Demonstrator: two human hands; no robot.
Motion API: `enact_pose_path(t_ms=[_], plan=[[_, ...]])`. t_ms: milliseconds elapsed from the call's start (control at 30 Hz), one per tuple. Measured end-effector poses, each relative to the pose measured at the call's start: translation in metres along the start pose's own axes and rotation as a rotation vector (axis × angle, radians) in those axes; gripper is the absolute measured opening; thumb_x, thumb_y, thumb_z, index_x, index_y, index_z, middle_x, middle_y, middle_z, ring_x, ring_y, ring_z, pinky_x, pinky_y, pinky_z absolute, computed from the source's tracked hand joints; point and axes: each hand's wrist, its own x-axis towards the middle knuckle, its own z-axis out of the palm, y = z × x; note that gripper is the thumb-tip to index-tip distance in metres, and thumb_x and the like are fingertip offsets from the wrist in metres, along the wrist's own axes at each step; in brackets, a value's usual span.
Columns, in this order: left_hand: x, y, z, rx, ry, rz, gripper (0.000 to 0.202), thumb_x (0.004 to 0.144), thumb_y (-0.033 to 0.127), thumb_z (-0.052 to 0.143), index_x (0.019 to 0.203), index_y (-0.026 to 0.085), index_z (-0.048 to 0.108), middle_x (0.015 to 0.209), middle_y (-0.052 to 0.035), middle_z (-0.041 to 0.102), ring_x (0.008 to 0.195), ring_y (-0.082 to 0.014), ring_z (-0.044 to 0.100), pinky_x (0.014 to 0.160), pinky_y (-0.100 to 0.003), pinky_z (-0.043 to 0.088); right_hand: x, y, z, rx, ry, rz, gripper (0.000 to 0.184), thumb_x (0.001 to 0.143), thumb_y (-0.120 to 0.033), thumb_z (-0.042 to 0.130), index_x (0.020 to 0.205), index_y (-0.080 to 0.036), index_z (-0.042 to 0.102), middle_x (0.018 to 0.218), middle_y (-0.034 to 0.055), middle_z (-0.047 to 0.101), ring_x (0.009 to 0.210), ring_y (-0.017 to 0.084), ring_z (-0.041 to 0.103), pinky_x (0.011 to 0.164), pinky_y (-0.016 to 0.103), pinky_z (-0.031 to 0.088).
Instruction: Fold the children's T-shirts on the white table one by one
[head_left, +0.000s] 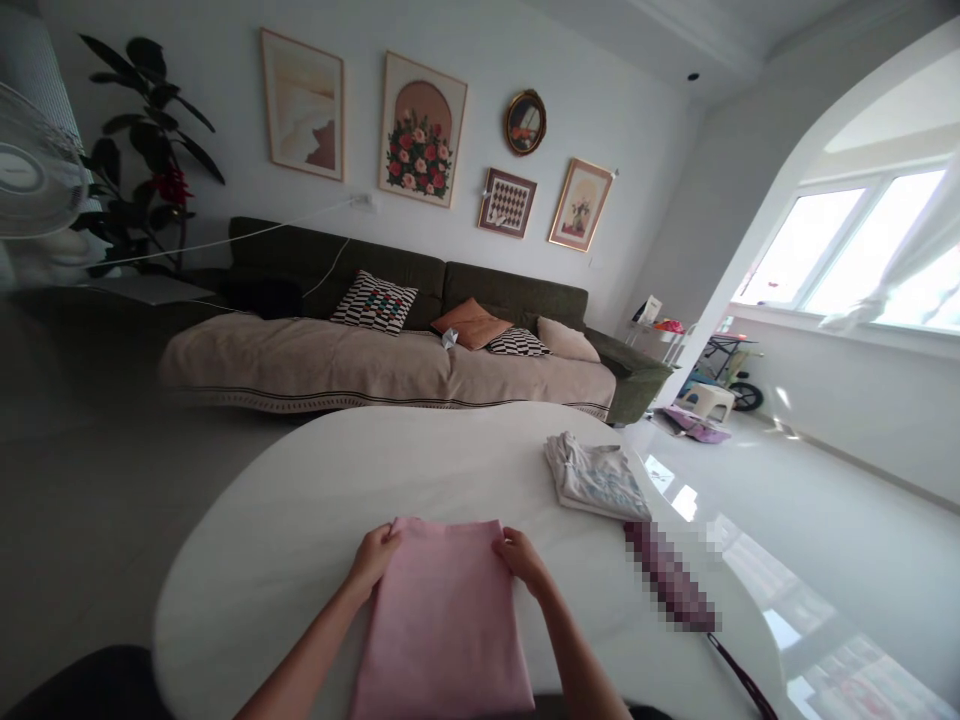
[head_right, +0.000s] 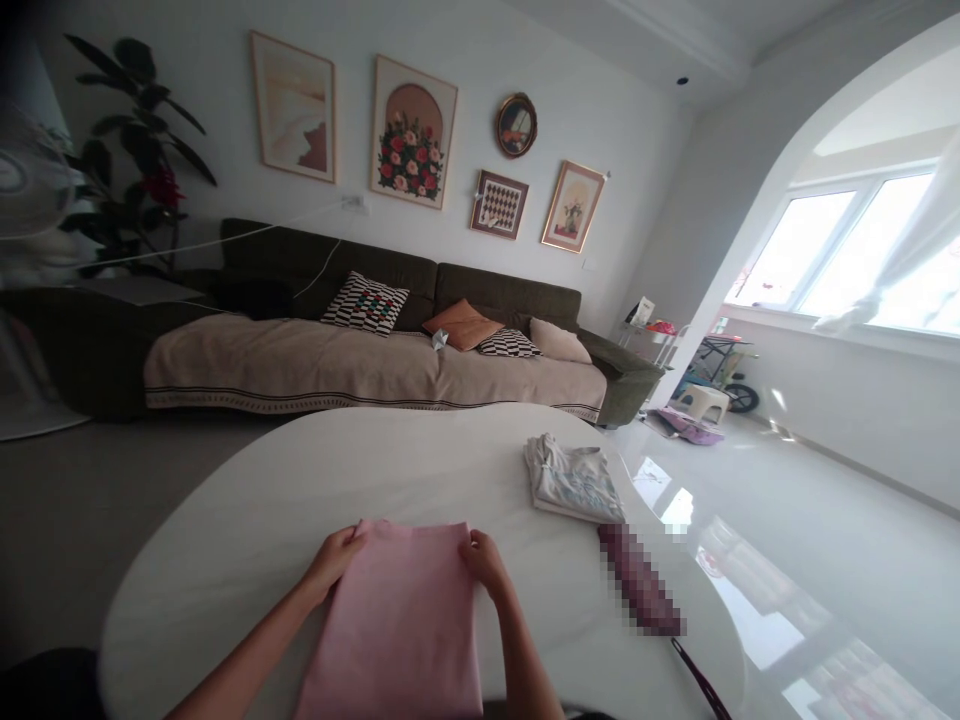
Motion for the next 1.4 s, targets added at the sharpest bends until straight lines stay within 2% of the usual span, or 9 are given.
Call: enact_pose_path(t_ms=[200, 333, 633, 767, 867, 933, 1033, 1233, 1400], plan=[[0.015, -0.001, 0.000, 0.192, 0.083, -0.007, 0.014, 0.072, 0.020, 0.057, 0.084, 0.016, 0.059, 0.091, -0.0046, 0.062, 0.092, -0.0186, 0.056, 0.077, -0.027, 0.040, 0.003, 0.003, 0.003, -0.136, 0.236, -0.005, 0.018, 0.064, -0.016, 0.049, 0.081, -0.014, 0.055, 0.072, 0.0034, 0.059, 0.069, 0.013, 0.052, 0.059, 0.022, 0.036], [0.027, 0.011, -0.006, 0.228, 0.018, -0.018, 0.014, 0.078, 0.028, 0.058, 0.076, 0.014, 0.057, 0.081, -0.0013, 0.060, 0.077, -0.0147, 0.057, 0.073, -0.033, 0.044, 0.007, -0.016, 0.001, -0.156, 0.260, -0.064, 0.004, 0.058, -0.012, 0.050, 0.056, -0.015, 0.052, 0.057, 0.0016, 0.054, 0.062, 0.013, 0.050, 0.055, 0.023, 0.034], [0.041, 0.099, -0.059, -0.002, -0.007, 0.415, 0.039, 0.077, 0.028, 0.051, 0.113, 0.014, 0.045, 0.093, -0.0009, 0.063, 0.088, -0.0139, 0.059, 0.077, -0.023, 0.044, -0.014, -0.100, -0.081, 0.036, 0.439, -0.515, 0.021, 0.074, -0.034, 0.047, 0.084, -0.016, 0.052, 0.083, 0.0019, 0.058, 0.078, 0.013, 0.052, 0.071, 0.024, 0.042], [0.024, 0.078, -0.064, 0.110, -0.025, 0.499, 0.023, 0.072, 0.023, 0.055, 0.094, 0.017, 0.059, 0.095, 0.0002, 0.064, 0.095, -0.0151, 0.056, 0.086, -0.023, 0.039, -0.057, -0.076, -0.066, -0.128, 0.504, -0.676, 0.013, 0.076, -0.026, 0.044, 0.082, -0.018, 0.053, 0.087, 0.0043, 0.058, 0.086, 0.017, 0.051, 0.081, 0.030, 0.040], [0.012, 0.042, -0.063, 0.258, -0.018, 0.438, 0.020, 0.067, 0.010, 0.054, 0.083, 0.018, 0.063, 0.091, -0.0018, 0.066, 0.092, -0.0175, 0.057, 0.086, -0.027, 0.039, -0.080, -0.037, -0.040, -0.328, 0.220, -0.625, 0.017, 0.072, -0.018, 0.045, 0.084, -0.020, 0.055, 0.089, 0.0045, 0.059, 0.088, 0.018, 0.052, 0.081, 0.030, 0.041], [0.002, 0.025, -0.055, 0.352, 0.013, 0.388, 0.029, 0.067, 0.004, 0.050, 0.089, 0.018, 0.063, 0.097, -0.0053, 0.065, 0.097, -0.0198, 0.055, 0.090, -0.032, 0.037, -0.081, -0.015, -0.029, -0.406, 0.060, -0.575, 0.027, 0.070, -0.014, 0.043, 0.092, -0.022, 0.057, 0.097, 0.0039, 0.060, 0.093, 0.017, 0.053, 0.084, 0.028, 0.041], [-0.027, 0.025, -0.019, 0.445, 0.003, 0.413, 0.036, 0.073, 0.005, 0.042, 0.101, 0.017, 0.061, 0.108, -0.0087, 0.061, 0.105, -0.0200, 0.051, 0.097, -0.037, 0.031, -0.059, 0.000, -0.024, -0.555, 0.126, -0.447, 0.041, 0.076, -0.010, 0.032, 0.109, -0.019, 0.055, 0.114, 0.0059, 0.056, 0.109, 0.015, 0.048, 0.093, 0.029, 0.036], [-0.099, 0.048, 0.075, 0.671, -0.397, 0.701, 0.046, 0.083, 0.037, 0.042, 0.127, 0.023, 0.042, 0.127, -0.0088, 0.050, 0.121, -0.0272, 0.038, 0.104, -0.056, 0.010, -0.002, -0.011, -0.016, -0.707, 0.119, -0.359, 0.049, 0.086, -0.025, 0.030, 0.135, -0.025, 0.026, 0.132, 0.0031, 0.043, 0.131, 0.022, 0.016, 0.100, 0.052, 0.019], [-0.085, 0.035, 0.055, 0.761, -0.223, 0.653, 0.039, 0.087, 0.035, 0.034, 0.121, 0.023, 0.050, 0.109, -0.0079, 0.063, 0.118, -0.0291, 0.040, 0.099, -0.064, -0.004, -0.021, -0.004, -0.006, -0.749, 0.126, -0.349, 0.048, 0.088, -0.025, 0.027, 0.135, -0.018, 0.026, 0.121, 0.0097, 0.053, 0.122, 0.023, 0.033, 0.101, 0.056, 0.008]])
